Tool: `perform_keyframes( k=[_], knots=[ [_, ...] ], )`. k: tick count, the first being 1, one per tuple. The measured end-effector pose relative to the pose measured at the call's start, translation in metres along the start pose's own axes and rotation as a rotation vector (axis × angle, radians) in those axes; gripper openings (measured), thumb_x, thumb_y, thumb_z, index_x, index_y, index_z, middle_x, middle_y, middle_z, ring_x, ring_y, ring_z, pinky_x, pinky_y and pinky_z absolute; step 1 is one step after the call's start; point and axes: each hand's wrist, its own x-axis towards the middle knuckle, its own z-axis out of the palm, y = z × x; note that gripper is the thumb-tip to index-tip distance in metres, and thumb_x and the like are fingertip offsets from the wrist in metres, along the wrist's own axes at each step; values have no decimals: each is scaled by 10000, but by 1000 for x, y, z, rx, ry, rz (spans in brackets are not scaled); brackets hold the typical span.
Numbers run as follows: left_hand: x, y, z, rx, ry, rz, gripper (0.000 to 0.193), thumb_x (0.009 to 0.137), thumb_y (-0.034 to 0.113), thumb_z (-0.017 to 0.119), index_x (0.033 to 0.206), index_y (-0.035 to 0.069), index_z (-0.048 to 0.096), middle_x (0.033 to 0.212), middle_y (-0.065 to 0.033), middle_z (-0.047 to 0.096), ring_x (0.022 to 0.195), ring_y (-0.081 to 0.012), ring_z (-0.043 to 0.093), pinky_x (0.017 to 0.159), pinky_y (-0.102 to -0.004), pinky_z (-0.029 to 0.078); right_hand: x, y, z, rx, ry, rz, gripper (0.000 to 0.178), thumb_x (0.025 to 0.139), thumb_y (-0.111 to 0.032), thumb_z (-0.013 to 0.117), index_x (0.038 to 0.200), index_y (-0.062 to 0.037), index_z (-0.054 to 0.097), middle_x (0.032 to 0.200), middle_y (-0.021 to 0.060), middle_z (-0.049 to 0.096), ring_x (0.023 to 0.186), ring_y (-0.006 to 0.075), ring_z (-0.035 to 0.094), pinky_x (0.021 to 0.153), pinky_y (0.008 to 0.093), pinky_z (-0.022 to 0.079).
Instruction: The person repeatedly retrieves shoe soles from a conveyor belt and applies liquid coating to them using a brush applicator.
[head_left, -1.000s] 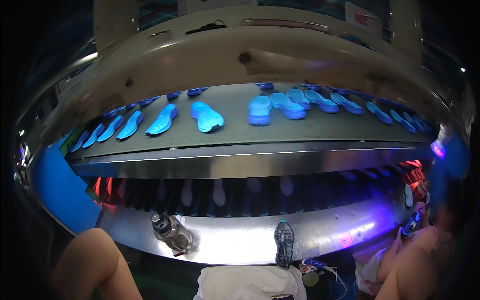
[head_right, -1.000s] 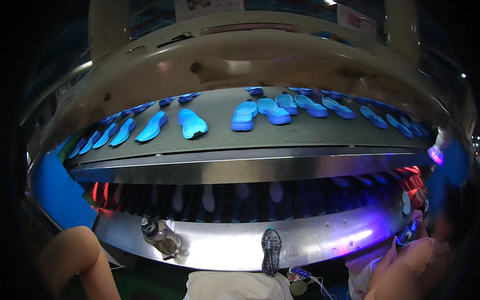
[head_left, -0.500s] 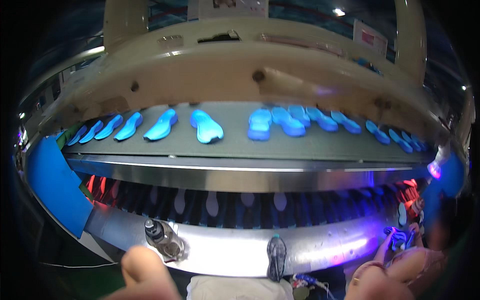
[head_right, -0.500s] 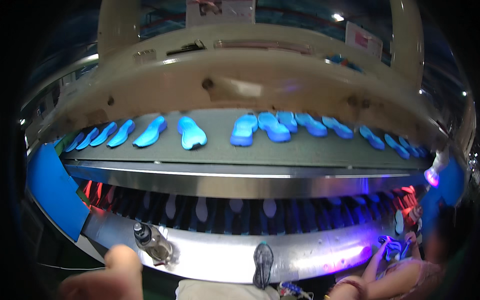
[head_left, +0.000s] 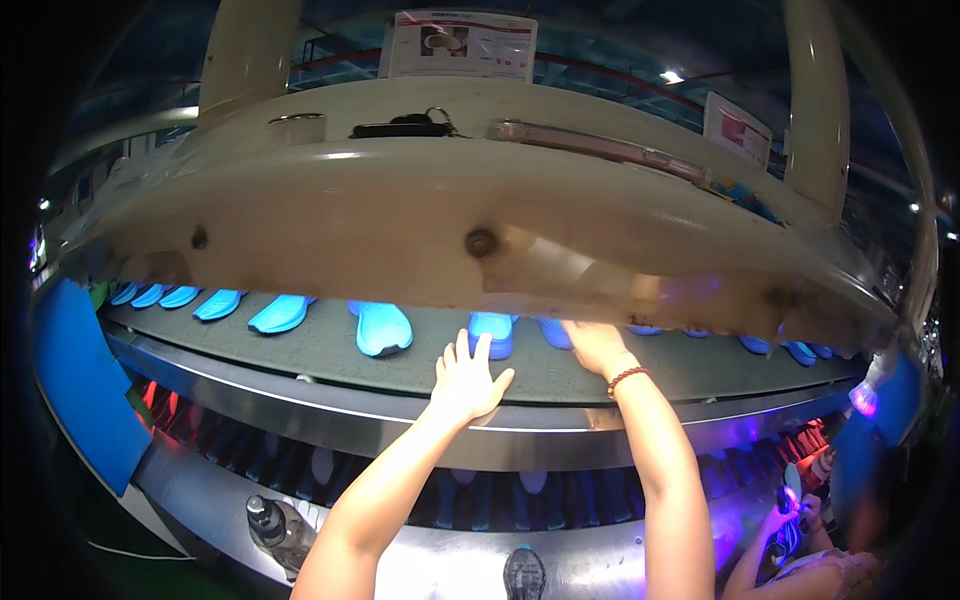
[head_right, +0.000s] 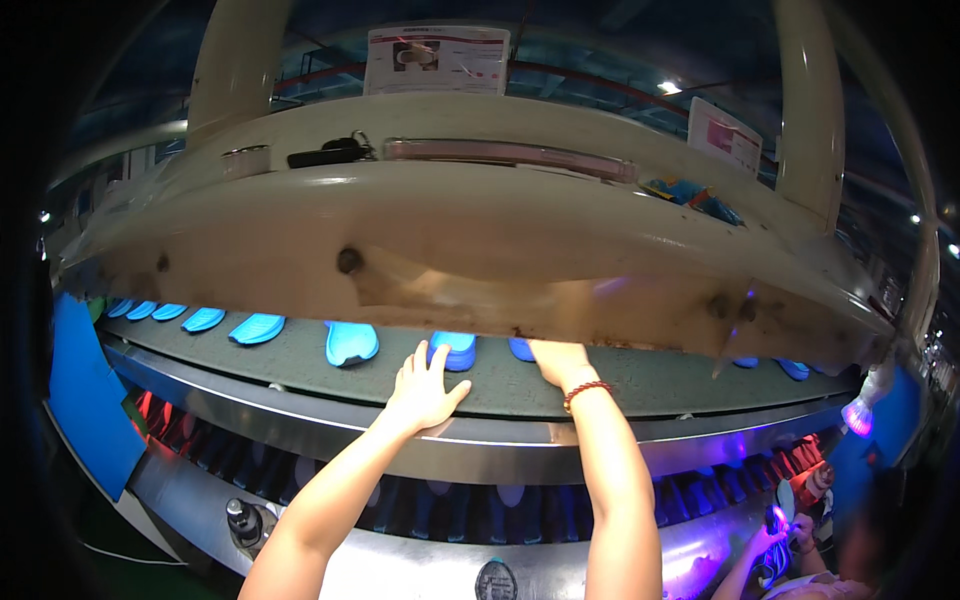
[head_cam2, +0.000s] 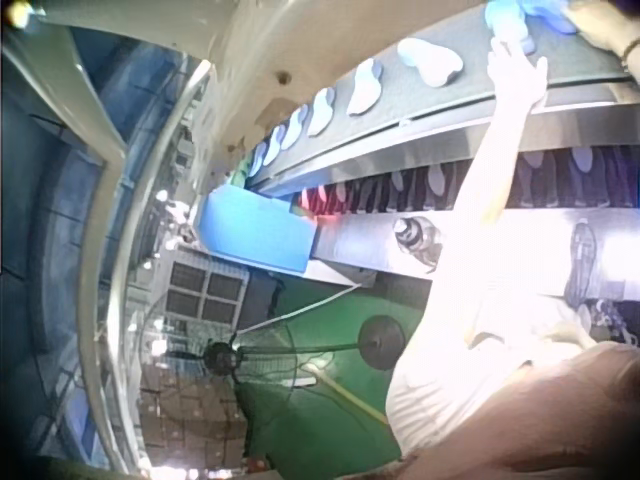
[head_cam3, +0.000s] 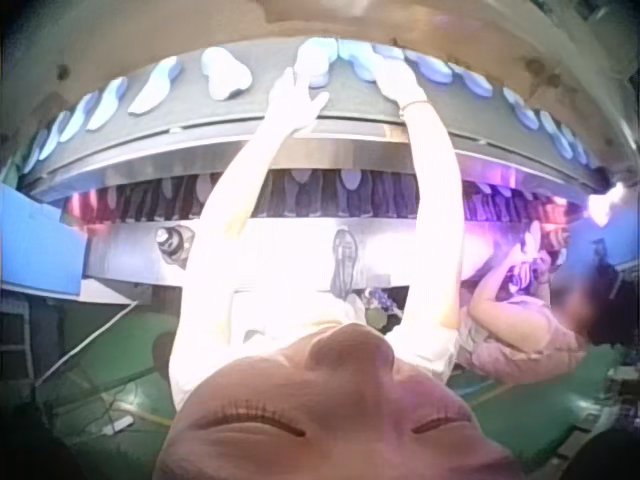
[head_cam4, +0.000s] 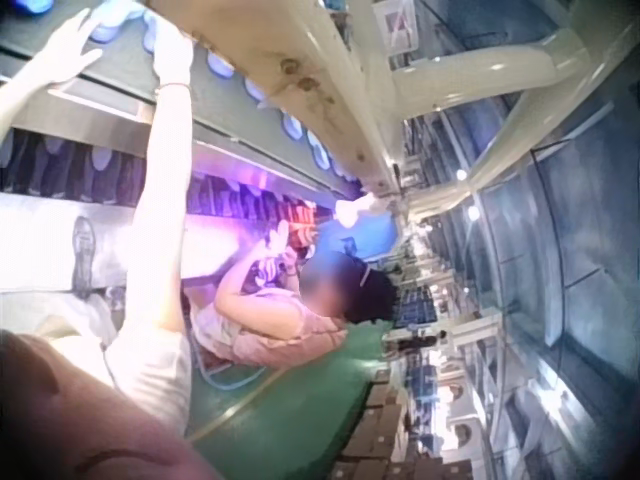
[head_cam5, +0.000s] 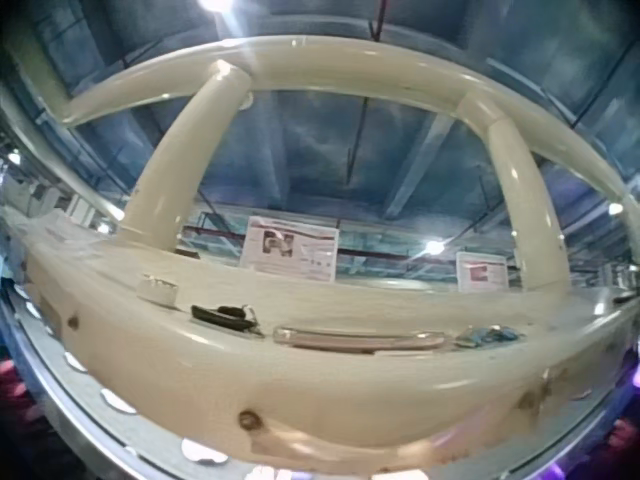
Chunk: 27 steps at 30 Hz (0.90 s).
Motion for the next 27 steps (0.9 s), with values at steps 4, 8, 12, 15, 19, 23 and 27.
perform_keyframes(
  k=[4,8,12,15,19,23,27],
  knots=[
    [4,-2,4,-80,78,35,602,812,395,514,1274,63,316,1367,-232,212,1215,-376,302,987,-504,255,30,6,58,525,12,290,464,859,-258,450,1271,-64,367,1202,181,487,1117,328,450,945,393,350],
    [9,-10,10,-187,220,121,433,804,265,551,1113,-4,411,1230,-269,377,1095,-379,427,927,-441,351,46,23,81,35,121,-23,302,884,-228,347,1001,-46,558,923,89,607,775,218,580,711,346,479],
    [11,-10,10,-250,291,195,374,808,203,550,1070,-35,429,1160,-304,431,1043,-397,466,910,-408,378,15,65,119,49,378,429,431,891,-271,376,1273,-73,370,1184,174,508,1142,330,439,961,401,343],
    [9,-12,10,-258,328,172,334,809,178,540,1056,-21,435,1107,-273,467,998,-395,491,853,-416,415,-10,70,44,-1,-314,493,441,879,-287,393,1288,-121,380,1344,128,342,1248,295,299,1019,453,246],
    [14,-6,17,-230,427,265,294,813,191,518,1013,-19,470,1031,-226,502,914,-380,521,791,-420,441,-48,82,-7,197,-530,761,478,814,-234,537,1273,-182,418,1392,122,266,1264,269,291,993,435,277],
    [12,-12,22,-104,504,321,274,796,225,548,931,-13,533,1006,-189,525,949,-336,508,802,-407,431,-97,7,-82,444,419,512,438,767,-130,611,1185,-68,494,1305,202,376,1196,330,379,962,400,322],
    [-34,-12,-16,-399,553,409,201,737,220,621,741,24,575,953,-144,573,963,-305,498,858,-381,375,-222,-149,-129,1235,487,199,109,749,-14,544,840,35,580,804,134,609,800,262,591,796,355,452]
  ],
)
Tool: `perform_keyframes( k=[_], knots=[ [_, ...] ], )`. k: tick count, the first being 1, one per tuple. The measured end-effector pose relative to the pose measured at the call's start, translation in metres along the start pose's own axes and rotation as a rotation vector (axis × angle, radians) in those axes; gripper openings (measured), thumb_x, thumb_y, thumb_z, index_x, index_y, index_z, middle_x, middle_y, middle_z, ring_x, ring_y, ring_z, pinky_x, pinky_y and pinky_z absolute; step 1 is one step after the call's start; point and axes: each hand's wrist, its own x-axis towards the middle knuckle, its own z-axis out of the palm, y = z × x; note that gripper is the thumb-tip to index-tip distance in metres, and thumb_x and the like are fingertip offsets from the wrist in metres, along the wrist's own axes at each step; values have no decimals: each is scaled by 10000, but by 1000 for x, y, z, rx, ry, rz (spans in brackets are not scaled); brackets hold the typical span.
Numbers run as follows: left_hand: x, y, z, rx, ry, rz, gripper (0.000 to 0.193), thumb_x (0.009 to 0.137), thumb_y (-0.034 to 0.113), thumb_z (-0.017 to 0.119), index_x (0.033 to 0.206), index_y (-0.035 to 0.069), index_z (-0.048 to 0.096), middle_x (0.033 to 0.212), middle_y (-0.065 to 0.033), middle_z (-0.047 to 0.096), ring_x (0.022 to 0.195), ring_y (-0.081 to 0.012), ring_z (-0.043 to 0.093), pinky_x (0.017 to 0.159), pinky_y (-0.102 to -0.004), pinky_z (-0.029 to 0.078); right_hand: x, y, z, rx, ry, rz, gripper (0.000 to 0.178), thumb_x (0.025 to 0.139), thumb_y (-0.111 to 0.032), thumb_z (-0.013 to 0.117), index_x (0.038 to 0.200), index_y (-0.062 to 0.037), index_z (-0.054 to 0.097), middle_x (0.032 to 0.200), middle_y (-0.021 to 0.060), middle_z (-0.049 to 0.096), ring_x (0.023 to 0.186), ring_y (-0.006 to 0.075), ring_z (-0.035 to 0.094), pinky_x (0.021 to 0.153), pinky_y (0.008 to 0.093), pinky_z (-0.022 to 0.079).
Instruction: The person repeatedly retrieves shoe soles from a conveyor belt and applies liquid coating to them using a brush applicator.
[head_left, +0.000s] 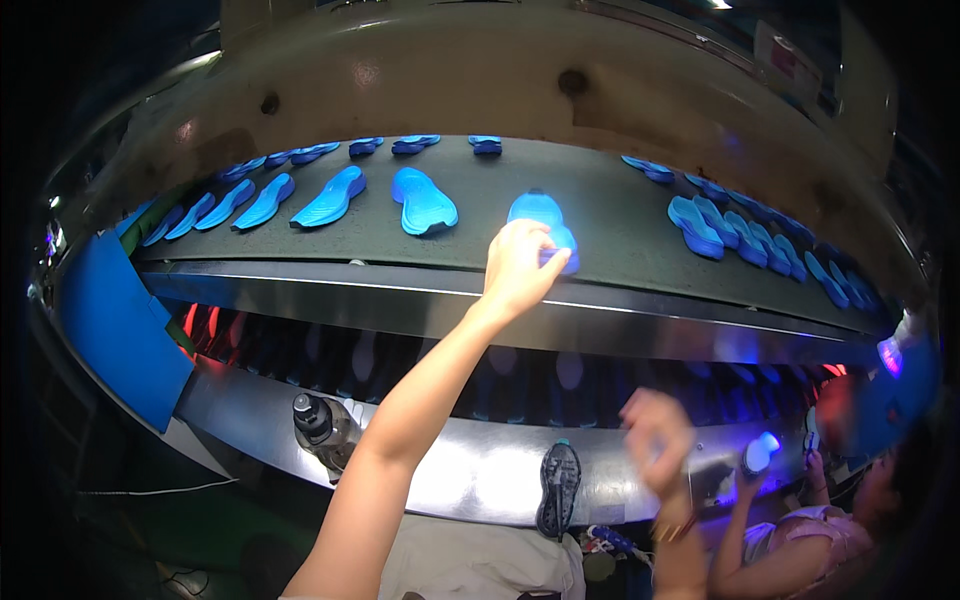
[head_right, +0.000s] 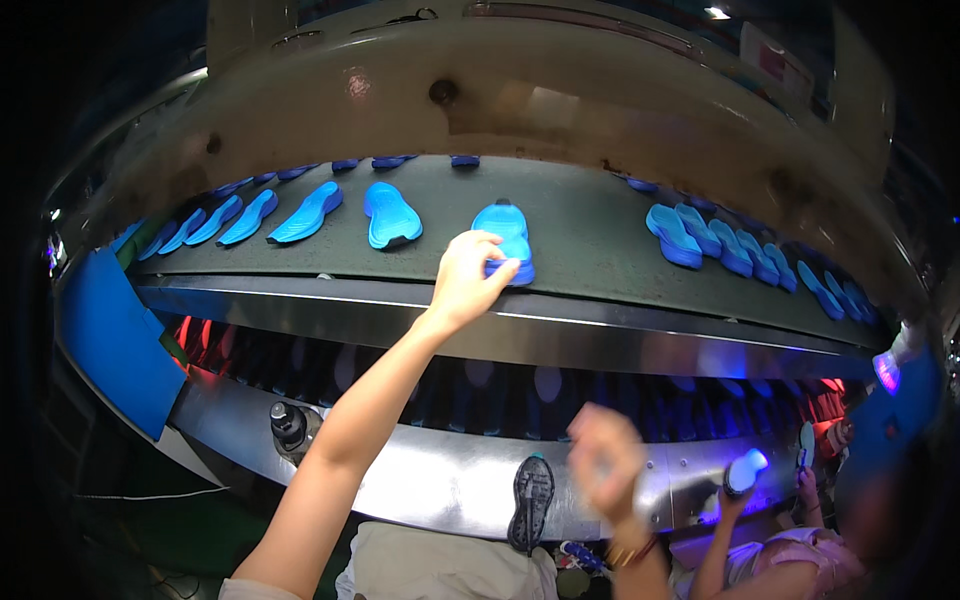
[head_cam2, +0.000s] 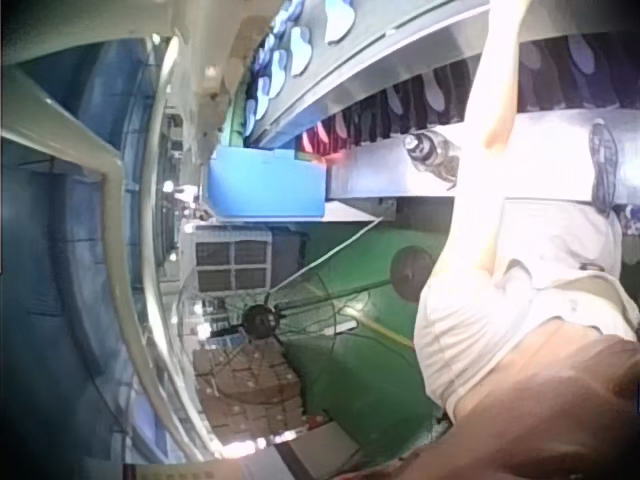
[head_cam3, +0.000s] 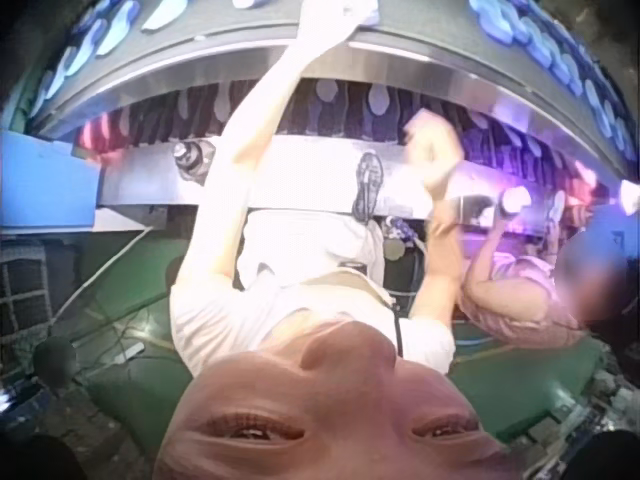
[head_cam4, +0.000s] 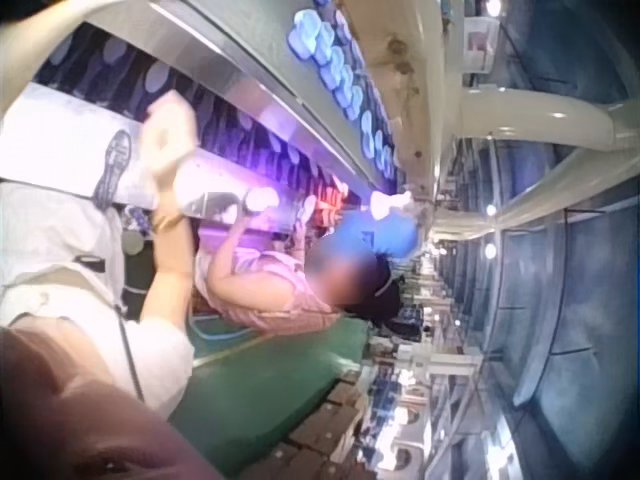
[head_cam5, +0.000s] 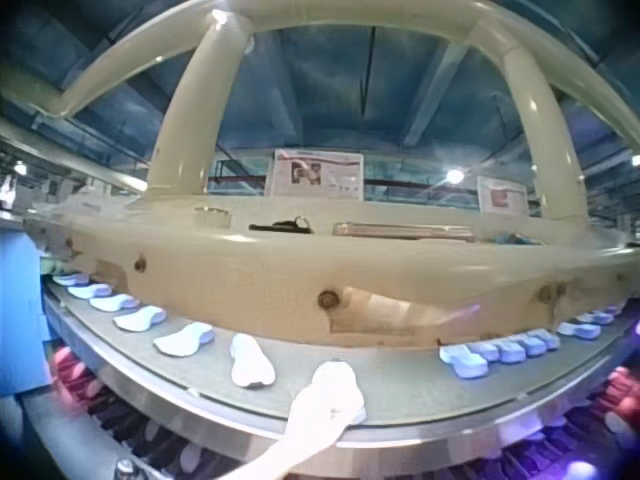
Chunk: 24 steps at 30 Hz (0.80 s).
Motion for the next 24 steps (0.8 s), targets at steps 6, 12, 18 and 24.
perform_keyframes(
  k=[6,12,18,24],
  knots=[
    [-95,57,-47,-1459,141,-951,369,791,63,520,1137,-11,418,1018,-114,506,842,-162,525,793,-291,441,-259,-27,87,820,17,1685,442,877,-424,461,1012,-13,554,927,128,630,797,217,617,665,335,486],
    [-238,62,-100,-2020,-418,-1136,1073,656,717,512,1349,-27,172,1340,-284,247,1196,-413,360,965,-536,309,-294,0,89,1360,419,1843,846,654,-794,374,989,-25,478,992,162,558,894,291,565,568,277,464],
    [-346,63,-125,-1853,-615,-1763,591,692,250,602,1163,-64,431,1061,-218,532,966,-348,547,881,-439,423,-322,18,107,1340,905,1950,587,792,-630,402,838,-52,498,788,87,557,676,200,523,510,236,396],
    [-381,49,-141,-1696,-433,-1795,550,677,235,569,1115,-80,463,1048,-199,542,999,-337,527,883,-437,415,-267,-5,105,638,1070,1725,466,862,-455,423,1033,-36,535,836,79,584,655,135,526,494,242,390]
  ],
)
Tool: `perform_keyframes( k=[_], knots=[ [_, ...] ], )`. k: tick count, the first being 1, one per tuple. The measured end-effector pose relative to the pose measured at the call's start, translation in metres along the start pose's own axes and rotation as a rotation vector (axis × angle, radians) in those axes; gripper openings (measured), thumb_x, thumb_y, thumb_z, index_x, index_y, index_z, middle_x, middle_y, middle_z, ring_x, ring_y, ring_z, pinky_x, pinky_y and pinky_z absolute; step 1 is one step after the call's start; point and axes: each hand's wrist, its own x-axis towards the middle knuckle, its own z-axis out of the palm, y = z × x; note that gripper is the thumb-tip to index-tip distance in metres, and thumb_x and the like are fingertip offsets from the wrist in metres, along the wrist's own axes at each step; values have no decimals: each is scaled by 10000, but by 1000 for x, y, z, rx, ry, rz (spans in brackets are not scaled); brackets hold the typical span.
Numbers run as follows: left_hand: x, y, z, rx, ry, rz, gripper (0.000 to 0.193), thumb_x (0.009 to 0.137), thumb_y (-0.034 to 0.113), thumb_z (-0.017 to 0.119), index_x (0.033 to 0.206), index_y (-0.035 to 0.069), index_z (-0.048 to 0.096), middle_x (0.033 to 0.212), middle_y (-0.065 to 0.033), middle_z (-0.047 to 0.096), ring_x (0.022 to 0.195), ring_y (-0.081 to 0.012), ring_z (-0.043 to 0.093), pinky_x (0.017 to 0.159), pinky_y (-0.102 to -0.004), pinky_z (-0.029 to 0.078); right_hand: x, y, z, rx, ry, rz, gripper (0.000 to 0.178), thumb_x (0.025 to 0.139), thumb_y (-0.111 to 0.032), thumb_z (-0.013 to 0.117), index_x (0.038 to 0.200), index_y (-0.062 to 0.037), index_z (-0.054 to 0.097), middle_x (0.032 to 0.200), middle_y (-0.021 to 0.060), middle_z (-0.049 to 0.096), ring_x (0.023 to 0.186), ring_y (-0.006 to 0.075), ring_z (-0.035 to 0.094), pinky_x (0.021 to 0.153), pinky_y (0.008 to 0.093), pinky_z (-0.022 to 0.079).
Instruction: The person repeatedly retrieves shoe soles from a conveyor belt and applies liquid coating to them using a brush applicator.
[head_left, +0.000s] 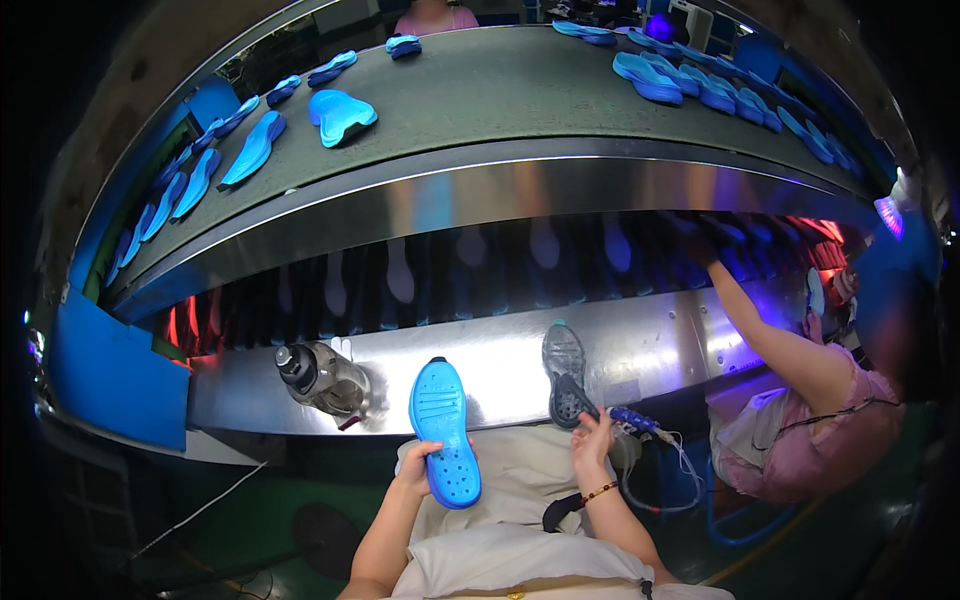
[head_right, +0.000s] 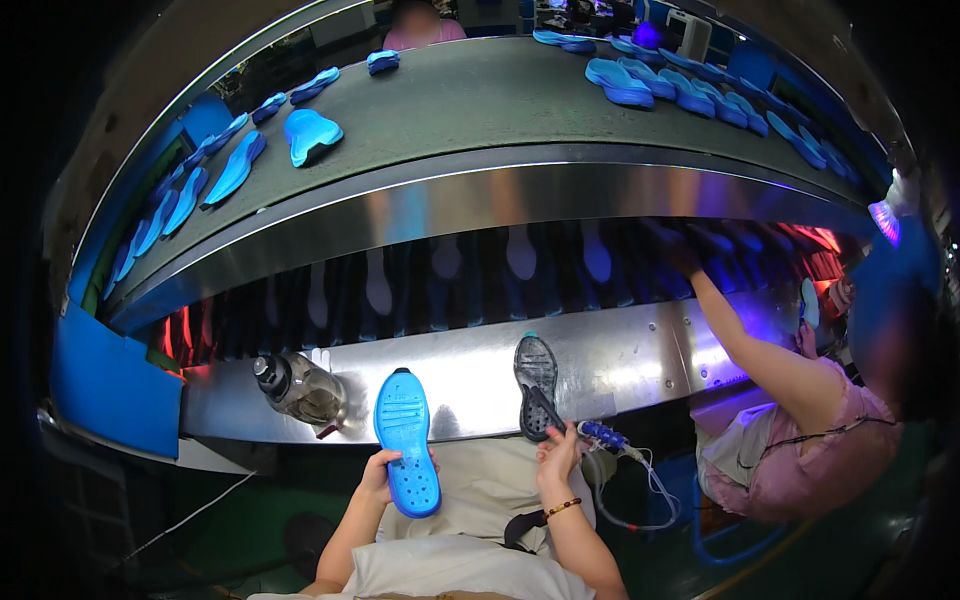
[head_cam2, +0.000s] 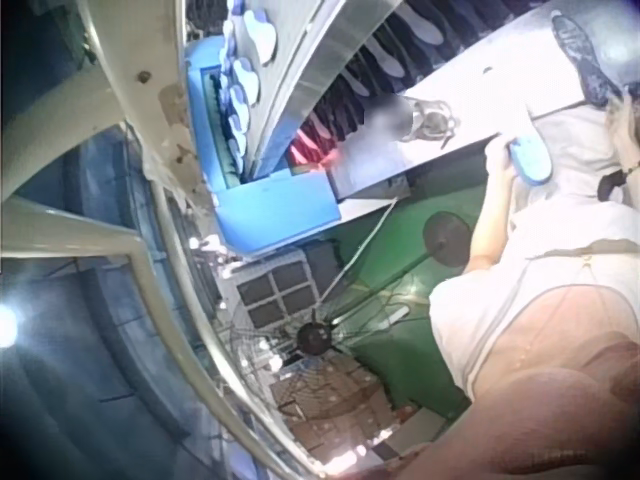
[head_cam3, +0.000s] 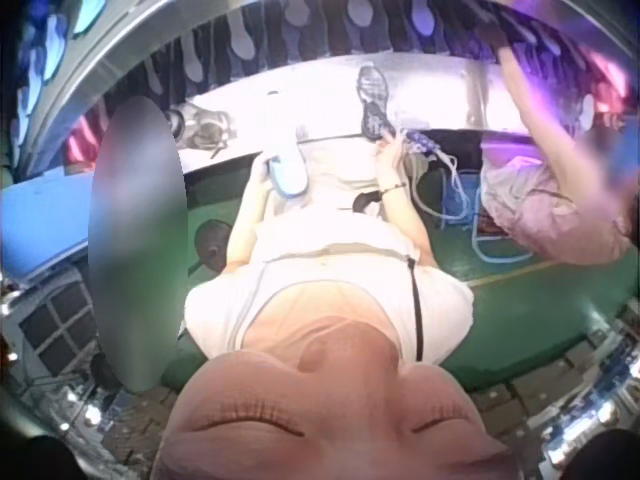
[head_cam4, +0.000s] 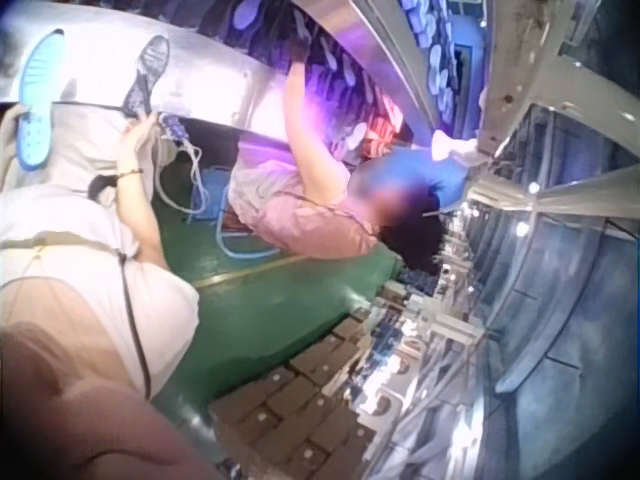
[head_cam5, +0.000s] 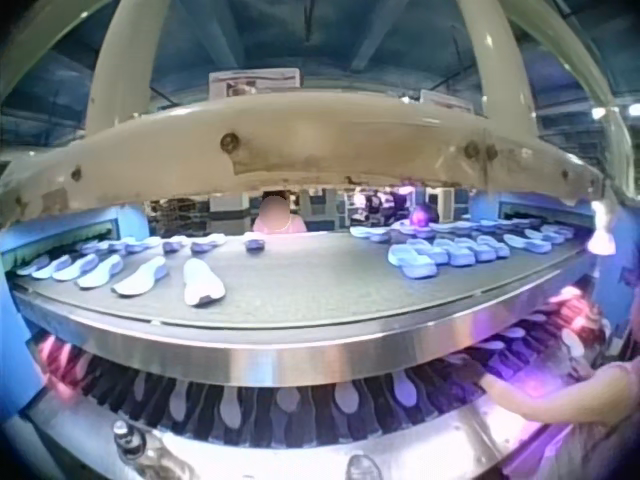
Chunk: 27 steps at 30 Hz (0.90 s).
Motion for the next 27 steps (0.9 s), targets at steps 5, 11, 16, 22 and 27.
perform_keyframes(
  k=[5,11,16,22,27],
  knots=[
    [10,1,14,71,64,112,723,778,542,424,1212,-37,406,1104,-216,513,1027,-339,509,916,-452,388,33,-34,47,-469,-392,-665,361,822,-339,580,1019,-37,597,834,85,628,727,128,579,626,244,461],
    [42,16,49,-82,-58,147,983,699,805,134,1256,39,394,1149,-213,491,1057,-346,481,915,-488,374,62,-75,63,-581,-469,-441,214,812,-175,585,886,23,619,821,100,631,700,170,619,650,244,492],
    [73,13,58,-98,-55,119,875,771,733,139,1239,48,418,1136,-183,511,1028,-317,505,909,-455,384,-13,-96,64,-92,-730,-44,206,823,-39,536,1003,61,546,911,146,599,790,216,613,686,257,512],
    [97,-2,112,-139,-178,46,914,755,751,105,1257,44,392,1130,-202,510,1015,-343,512,910,-484,378,-61,-104,67,-90,-870,-218,232,770,31,587,998,64,557,965,167,612,867,205,608,786,269,494],
    [91,-14,123,-161,-254,94,928,746,757,78,1235,40,407,1070,-217,521,967,-353,535,881,-522,396,-64,-107,90,-192,-793,-249,213,762,2,595,965,65,577,879,131,627,766,144,583,716,247,466]
  ],
)
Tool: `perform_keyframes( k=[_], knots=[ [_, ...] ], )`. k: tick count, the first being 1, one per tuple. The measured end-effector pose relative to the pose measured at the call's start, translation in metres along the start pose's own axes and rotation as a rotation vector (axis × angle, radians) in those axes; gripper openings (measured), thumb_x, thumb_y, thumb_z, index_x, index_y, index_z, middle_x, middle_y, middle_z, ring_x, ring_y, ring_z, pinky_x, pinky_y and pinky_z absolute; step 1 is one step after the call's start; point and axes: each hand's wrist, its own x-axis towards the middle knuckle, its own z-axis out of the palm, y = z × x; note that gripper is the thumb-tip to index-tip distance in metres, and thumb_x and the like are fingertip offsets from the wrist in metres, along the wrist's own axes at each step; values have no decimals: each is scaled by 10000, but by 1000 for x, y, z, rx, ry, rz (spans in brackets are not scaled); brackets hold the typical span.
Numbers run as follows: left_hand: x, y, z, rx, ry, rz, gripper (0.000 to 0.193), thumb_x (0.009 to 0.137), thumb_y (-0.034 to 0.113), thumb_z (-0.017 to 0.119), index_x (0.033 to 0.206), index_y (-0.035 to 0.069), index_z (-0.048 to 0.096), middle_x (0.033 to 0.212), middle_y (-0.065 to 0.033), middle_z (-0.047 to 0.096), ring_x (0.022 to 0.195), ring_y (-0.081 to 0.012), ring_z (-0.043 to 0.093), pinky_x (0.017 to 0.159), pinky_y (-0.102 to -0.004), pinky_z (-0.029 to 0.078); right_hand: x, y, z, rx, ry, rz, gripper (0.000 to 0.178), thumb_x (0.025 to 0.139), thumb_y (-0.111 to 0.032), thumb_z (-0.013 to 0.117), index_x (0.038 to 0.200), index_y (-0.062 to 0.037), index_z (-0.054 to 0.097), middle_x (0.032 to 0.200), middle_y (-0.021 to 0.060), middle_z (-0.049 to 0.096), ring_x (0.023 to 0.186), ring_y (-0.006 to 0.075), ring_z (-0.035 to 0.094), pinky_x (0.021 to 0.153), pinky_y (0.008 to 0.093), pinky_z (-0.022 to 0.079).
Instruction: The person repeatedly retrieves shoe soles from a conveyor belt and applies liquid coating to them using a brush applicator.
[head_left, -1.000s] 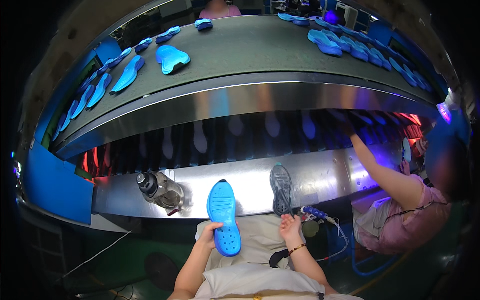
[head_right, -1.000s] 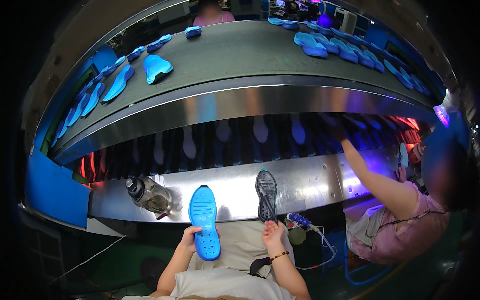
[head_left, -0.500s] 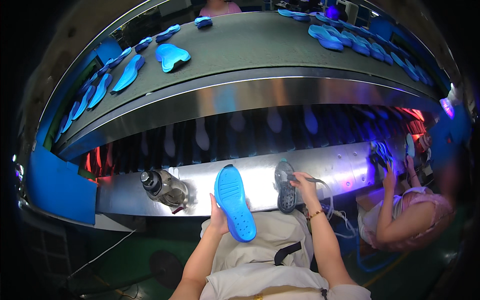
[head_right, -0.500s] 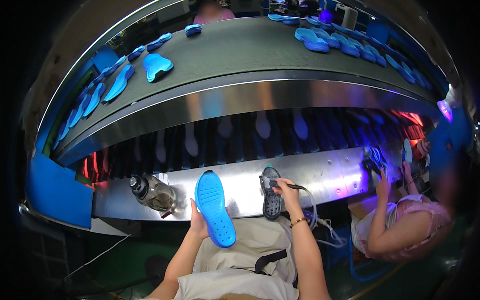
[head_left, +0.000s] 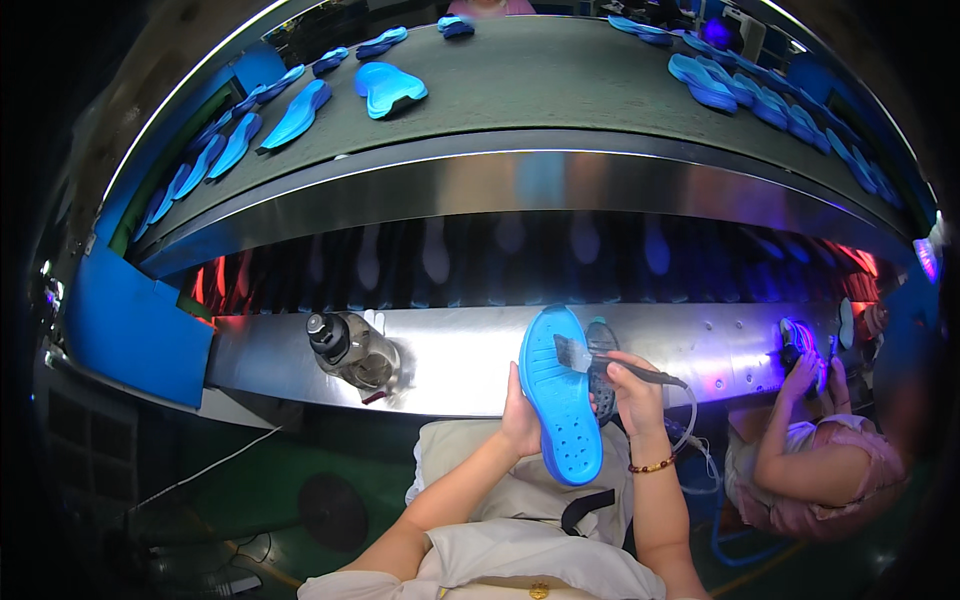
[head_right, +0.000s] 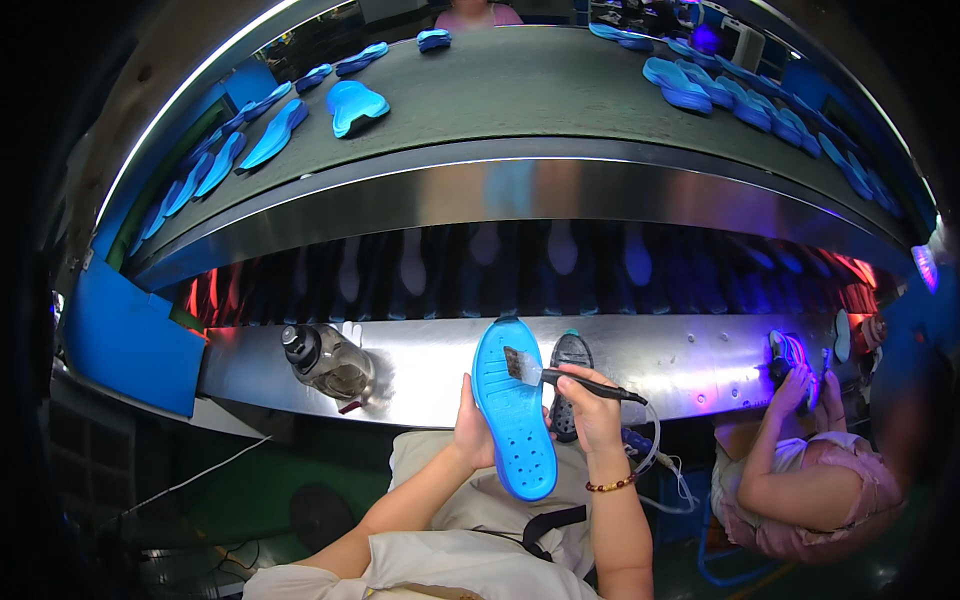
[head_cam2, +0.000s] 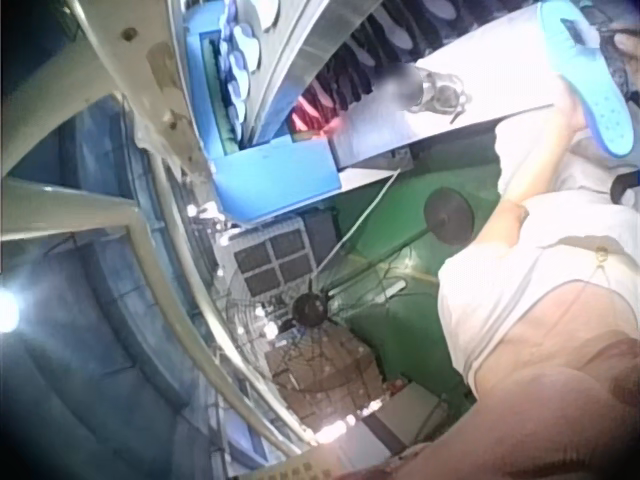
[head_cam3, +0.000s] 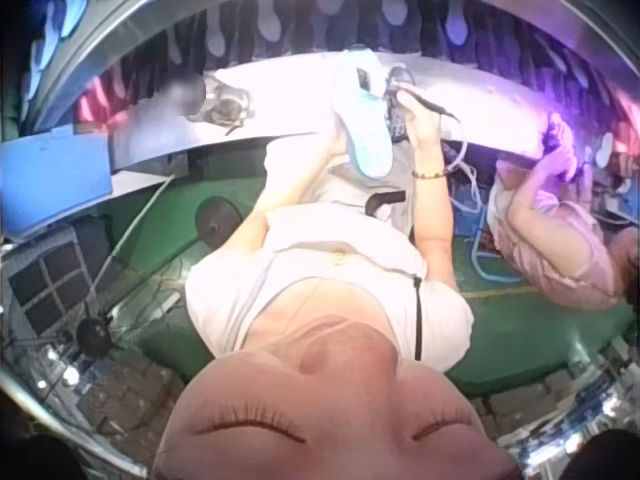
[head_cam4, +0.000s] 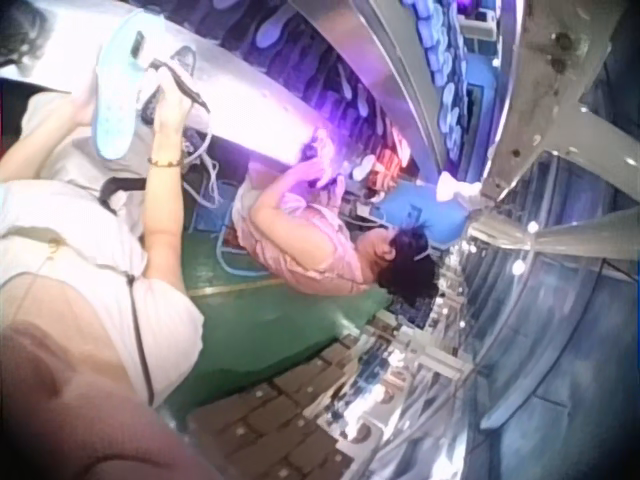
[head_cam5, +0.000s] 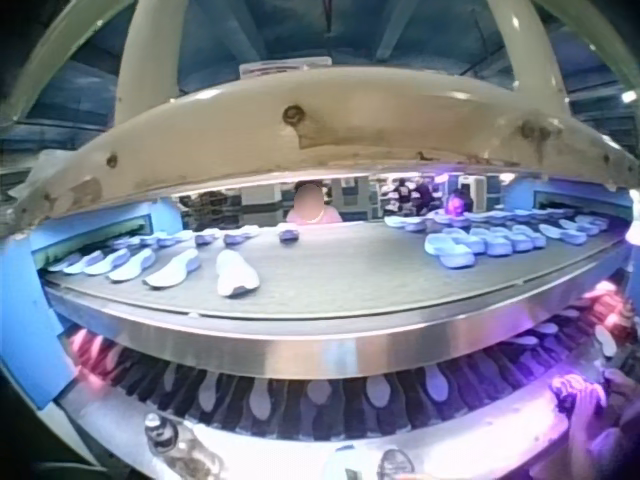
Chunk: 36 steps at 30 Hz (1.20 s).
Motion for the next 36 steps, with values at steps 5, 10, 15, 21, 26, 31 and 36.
perform_keyframes(
  k=[5,10,15,21,26,31,36],
  knots=[
    [-10,1,3,-18,-22,37,910,759,740,80,1235,32,397,1067,-209,520,977,-354,531,895,-539,380,19,1,16,-145,26,6,221,749,-25,626,951,59,593,818,90,617,722,129,569,676,234,456],
    [-1,-2,15,63,328,126,851,775,728,147,1294,84,345,1249,-153,434,1143,-277,428,998,-411,307,15,9,55,-737,-77,-407,105,748,-52,615,834,-3,649,775,74,648,684,152,610,637,251,477],
    [-4,29,-12,132,285,263,851,775,728,130,1229,61,399,1121,-157,507,1035,-287,499,936,-430,372,-25,-2,63,-968,-403,-580,142,693,-84,635,812,-7,639,819,160,637,757,297,626,695,330,491],
    [-30,47,13,124,72,122,881,769,735,104,1215,40,411,1021,-188,555,936,-303,556,841,-444,446,-32,-49,48,-781,-607,-211,173,724,-52,660,891,-4,655,818,105,664,742,140,629,667,243,493],
    [-26,23,34,37,17,57,831,796,702,133,1253,58,391,1110,-158,530,983,-296,541,872,-437,433,-12,-42,65,-674,-355,-173,160,744,-49,654,890,15,646,792,76,654,696,112,601,630,229,476],
    [-31,30,38,94,-13,160,817,800,696,145,1252,64,397,1141,-130,524,1008,-255,533,887,-384,427,-23,-55,57,-459,-570,-165,164,723,-41,661,870,30,648,808,126,652,755,163,626,690,274,499],
    [-26,34,46,181,157,246,904,765,734,63,1164,16,439,951,-181,577,809,-293,588,753,-389,485,-22,-56,55,-702,-778,-349,146,709,-4,654,853,20,653,836,133,656,754,191,636,700,285,500]
  ],
)
